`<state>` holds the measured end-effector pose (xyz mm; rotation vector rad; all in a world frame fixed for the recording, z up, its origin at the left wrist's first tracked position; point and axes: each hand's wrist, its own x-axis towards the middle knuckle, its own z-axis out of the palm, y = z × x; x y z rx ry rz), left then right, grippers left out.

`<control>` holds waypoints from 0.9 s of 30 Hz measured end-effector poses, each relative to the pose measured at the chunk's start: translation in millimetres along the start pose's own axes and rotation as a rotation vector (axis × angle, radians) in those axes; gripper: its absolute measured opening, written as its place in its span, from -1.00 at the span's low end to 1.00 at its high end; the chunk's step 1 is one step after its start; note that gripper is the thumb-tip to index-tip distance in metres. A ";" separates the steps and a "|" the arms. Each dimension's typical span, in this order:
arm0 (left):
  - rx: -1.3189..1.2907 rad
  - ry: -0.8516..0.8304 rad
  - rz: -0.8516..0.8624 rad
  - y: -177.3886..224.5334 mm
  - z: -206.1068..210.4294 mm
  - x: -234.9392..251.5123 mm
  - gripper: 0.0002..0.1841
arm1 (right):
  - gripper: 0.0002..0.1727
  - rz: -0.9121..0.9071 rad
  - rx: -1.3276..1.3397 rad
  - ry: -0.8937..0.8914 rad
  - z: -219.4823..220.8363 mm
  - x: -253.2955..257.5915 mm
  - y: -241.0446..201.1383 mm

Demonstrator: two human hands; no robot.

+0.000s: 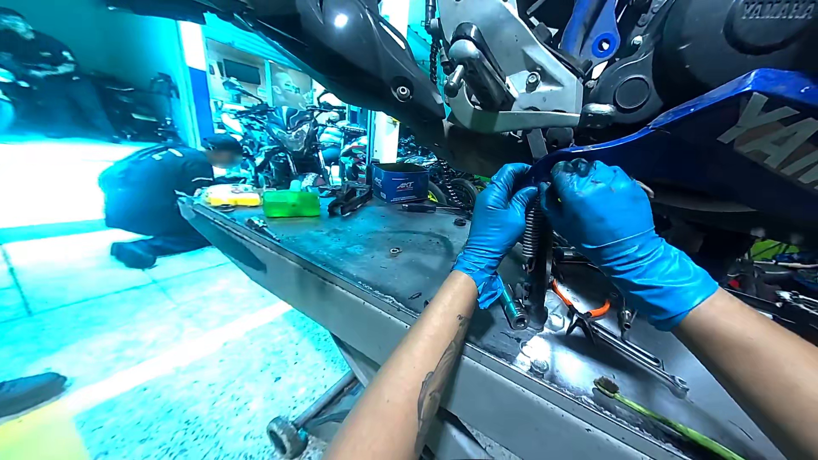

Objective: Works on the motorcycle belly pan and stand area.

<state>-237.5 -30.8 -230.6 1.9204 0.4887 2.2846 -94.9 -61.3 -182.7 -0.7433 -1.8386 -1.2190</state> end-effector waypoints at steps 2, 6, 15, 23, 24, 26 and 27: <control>-0.001 0.002 -0.001 -0.4 0.2 0.0 -0.75 | -0.74 -0.028 -0.053 -0.033 -2.4 2.2 -0.5; -0.011 0.007 0.013 -2.0 1.0 -0.6 -0.75 | -0.72 -0.034 -0.119 -0.145 -9.8 8.3 -6.4; -0.010 -0.017 0.036 -5.4 -1.6 2.3 -0.75 | -0.91 -0.391 -0.169 -0.150 -13.0 15.9 11.9; 0.010 -0.079 0.011 -0.4 -9.8 1.0 -0.71 | -0.87 -0.392 -0.178 -0.316 -23.8 21.6 6.7; 0.003 -0.077 0.005 -0.1 -10.1 0.9 -0.71 | -0.87 -0.383 -0.194 -0.340 -25.9 22.9 4.7; -0.015 -0.081 -0.004 -0.1 -9.9 0.8 -0.72 | -0.88 -0.363 -0.203 -0.372 -28.7 23.8 5.3; -0.013 -0.087 -0.007 0.2 -10.0 1.3 -0.72 | -0.88 -0.333 -0.192 -0.384 -29.7 23.7 5.7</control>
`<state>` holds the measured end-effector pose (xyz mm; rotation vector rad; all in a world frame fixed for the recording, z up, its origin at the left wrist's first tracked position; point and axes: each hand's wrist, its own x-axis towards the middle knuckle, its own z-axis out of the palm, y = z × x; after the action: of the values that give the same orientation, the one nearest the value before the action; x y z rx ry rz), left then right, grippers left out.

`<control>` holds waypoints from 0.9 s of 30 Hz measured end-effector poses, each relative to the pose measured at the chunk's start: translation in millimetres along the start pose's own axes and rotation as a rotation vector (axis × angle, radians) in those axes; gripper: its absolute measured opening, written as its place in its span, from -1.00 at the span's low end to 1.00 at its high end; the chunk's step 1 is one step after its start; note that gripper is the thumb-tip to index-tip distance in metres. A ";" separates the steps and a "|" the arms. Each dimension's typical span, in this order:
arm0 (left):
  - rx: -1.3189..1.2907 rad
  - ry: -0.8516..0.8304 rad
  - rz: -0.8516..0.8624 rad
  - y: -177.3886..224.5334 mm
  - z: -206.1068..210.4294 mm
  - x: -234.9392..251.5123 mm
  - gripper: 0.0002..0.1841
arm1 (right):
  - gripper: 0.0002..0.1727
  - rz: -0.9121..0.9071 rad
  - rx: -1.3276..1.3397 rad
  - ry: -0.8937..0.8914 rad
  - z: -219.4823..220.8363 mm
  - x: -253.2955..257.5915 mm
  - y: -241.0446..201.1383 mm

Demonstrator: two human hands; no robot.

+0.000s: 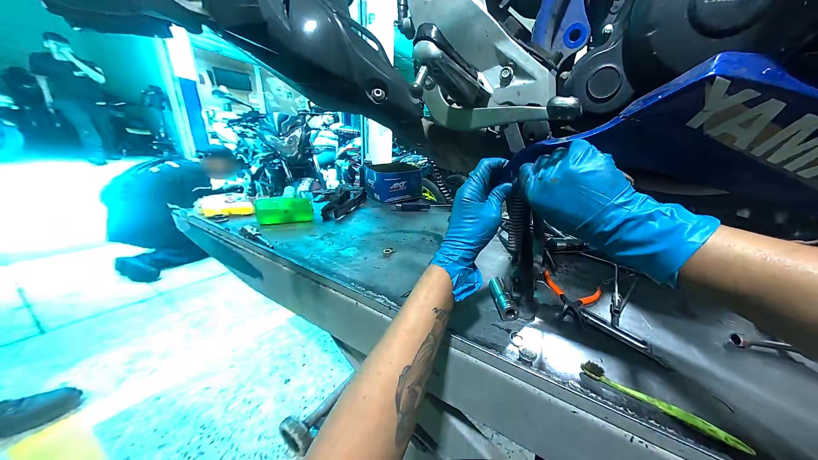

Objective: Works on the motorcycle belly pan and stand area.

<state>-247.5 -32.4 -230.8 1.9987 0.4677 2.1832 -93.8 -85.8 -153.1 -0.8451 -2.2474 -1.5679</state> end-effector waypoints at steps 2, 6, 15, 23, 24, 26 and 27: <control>0.006 -0.013 0.004 0.6 -1.1 1.2 -0.73 | -0.86 0.097 0.072 0.032 3.2 -0.4 -3.4; 0.017 -0.017 0.006 0.6 -1.0 1.4 -0.74 | -0.72 0.293 0.080 0.181 17.9 -0.4 -24.5; 0.052 -0.020 -0.036 4.4 -2.6 4.2 -0.74 | -0.51 0.398 0.208 0.238 19.1 -4.1 -19.8; 0.038 0.018 -0.025 -0.3 0.5 2.3 -0.76 | -0.74 0.338 0.247 0.433 38.3 -1.8 -22.8; 0.038 0.017 -0.025 -0.5 0.3 2.1 -0.76 | -0.76 0.340 0.266 0.416 36.1 -4.1 -24.1; 0.046 0.009 -0.028 0.5 -1.1 2.5 -0.75 | -0.77 0.338 0.285 0.389 33.2 -8.2 -24.6; 0.049 0.009 -0.032 1.4 -1.8 2.6 -0.75 | -0.77 0.331 0.283 0.378 32.6 -8.7 -23.5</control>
<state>-249.4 -33.1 -228.0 1.9929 0.5561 2.1832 -97.6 -64.1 -187.8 -0.7232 -1.8847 -1.1179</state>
